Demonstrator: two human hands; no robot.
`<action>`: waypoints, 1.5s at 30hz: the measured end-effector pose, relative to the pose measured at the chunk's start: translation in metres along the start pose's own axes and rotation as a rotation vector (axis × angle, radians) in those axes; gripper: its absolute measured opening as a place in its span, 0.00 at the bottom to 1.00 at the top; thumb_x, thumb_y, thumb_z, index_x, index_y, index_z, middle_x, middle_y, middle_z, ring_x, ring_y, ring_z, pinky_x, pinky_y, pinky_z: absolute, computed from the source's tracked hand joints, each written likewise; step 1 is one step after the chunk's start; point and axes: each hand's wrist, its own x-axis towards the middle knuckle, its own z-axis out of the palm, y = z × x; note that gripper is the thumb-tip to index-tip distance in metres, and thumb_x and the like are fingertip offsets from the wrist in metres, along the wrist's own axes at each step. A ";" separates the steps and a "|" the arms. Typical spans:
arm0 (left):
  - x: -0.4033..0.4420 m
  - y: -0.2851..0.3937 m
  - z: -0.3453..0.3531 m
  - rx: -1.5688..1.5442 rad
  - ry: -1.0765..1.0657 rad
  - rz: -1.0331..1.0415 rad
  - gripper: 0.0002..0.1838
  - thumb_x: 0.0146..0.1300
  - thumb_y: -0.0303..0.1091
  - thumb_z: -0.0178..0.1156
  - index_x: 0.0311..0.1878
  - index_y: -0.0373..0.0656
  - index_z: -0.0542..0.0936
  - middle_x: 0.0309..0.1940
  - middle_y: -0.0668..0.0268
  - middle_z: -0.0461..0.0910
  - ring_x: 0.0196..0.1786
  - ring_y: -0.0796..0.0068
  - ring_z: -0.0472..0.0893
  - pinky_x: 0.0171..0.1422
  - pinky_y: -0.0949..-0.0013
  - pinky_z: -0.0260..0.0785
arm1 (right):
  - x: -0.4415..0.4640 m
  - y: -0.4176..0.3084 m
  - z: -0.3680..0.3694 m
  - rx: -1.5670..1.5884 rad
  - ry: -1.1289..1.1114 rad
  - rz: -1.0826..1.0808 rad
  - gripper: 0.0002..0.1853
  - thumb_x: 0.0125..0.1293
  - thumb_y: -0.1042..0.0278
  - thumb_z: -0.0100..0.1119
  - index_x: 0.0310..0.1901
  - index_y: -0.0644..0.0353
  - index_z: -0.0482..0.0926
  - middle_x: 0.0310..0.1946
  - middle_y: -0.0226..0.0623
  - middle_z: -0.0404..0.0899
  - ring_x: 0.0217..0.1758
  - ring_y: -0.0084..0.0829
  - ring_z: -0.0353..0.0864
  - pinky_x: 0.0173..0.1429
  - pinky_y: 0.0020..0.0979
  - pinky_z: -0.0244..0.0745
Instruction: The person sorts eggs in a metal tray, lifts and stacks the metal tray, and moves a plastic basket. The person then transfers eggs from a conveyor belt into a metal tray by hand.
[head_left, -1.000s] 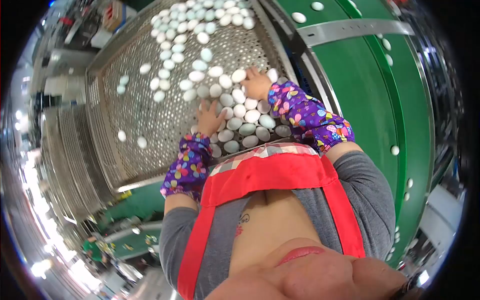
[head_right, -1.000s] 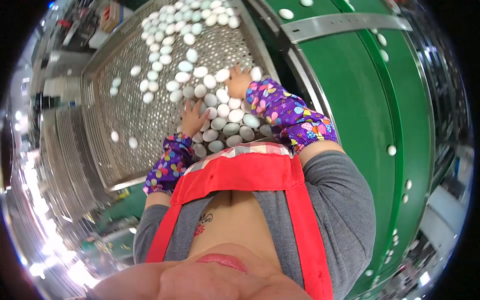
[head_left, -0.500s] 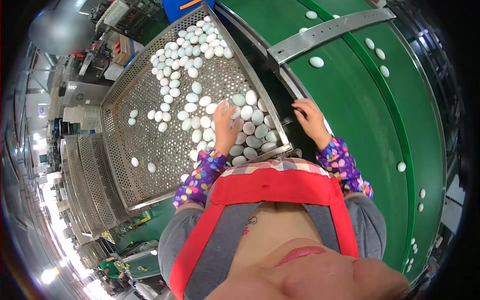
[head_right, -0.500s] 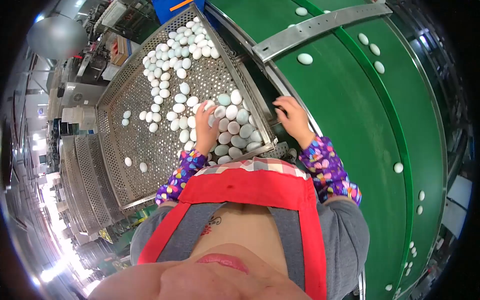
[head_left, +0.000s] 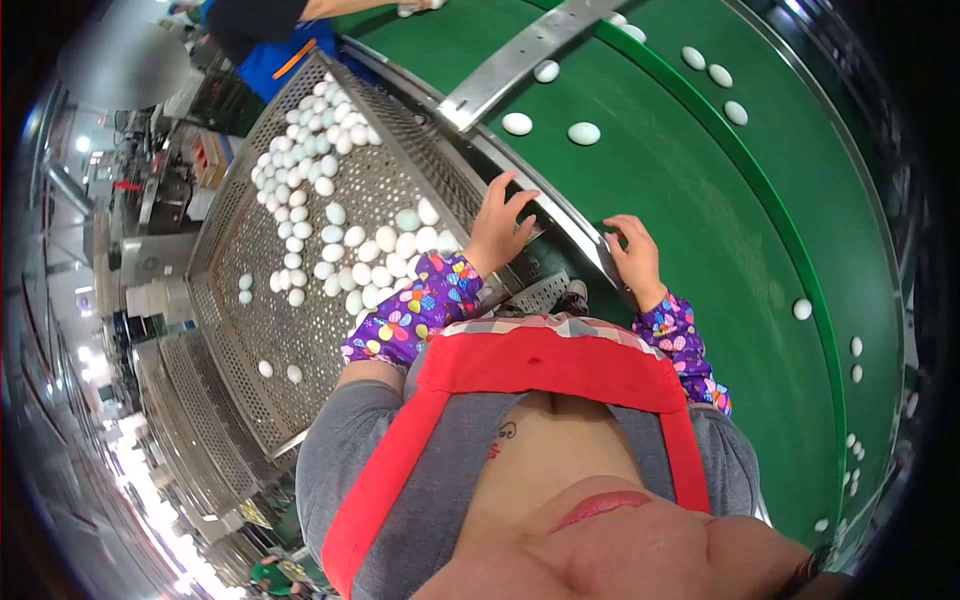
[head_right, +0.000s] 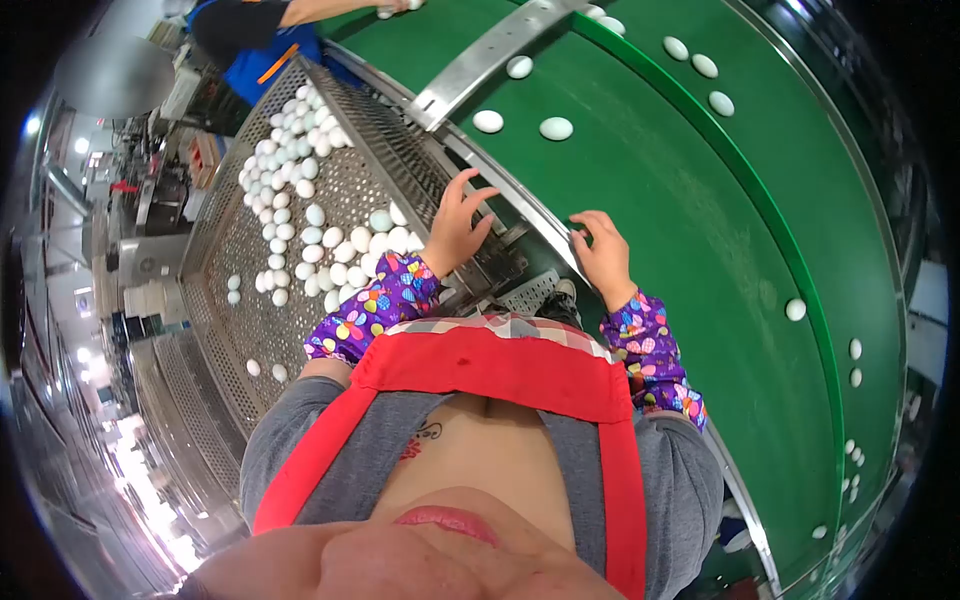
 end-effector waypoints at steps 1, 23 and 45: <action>0.006 -0.005 0.009 0.037 -0.043 -0.014 0.24 0.51 0.27 0.65 0.54 0.45 0.75 0.62 0.46 0.60 0.65 0.43 0.63 0.68 0.53 0.60 | 0.000 0.004 -0.001 -0.010 0.009 0.000 0.13 0.56 0.73 0.62 0.45 0.56 0.79 0.45 0.35 0.78 0.38 0.30 0.80 0.44 0.29 0.76; 0.092 -0.074 0.158 0.424 -0.374 -0.147 0.19 0.51 0.32 0.65 0.48 0.48 0.75 0.47 0.53 0.71 0.52 0.47 0.73 0.53 0.52 0.71 | 0.104 0.119 0.031 -0.549 0.039 0.015 0.12 0.51 0.62 0.67 0.37 0.53 0.79 0.41 0.35 0.74 0.49 0.41 0.75 0.48 0.42 0.75; 0.089 -0.059 0.158 0.315 -0.347 -0.168 0.11 0.48 0.33 0.62 0.36 0.44 0.78 0.39 0.57 0.73 0.47 0.54 0.76 0.51 0.56 0.72 | 0.138 0.118 -0.006 -0.629 -0.005 0.289 0.28 0.52 0.50 0.68 0.54 0.46 0.73 0.46 0.38 0.75 0.44 0.44 0.81 0.43 0.44 0.78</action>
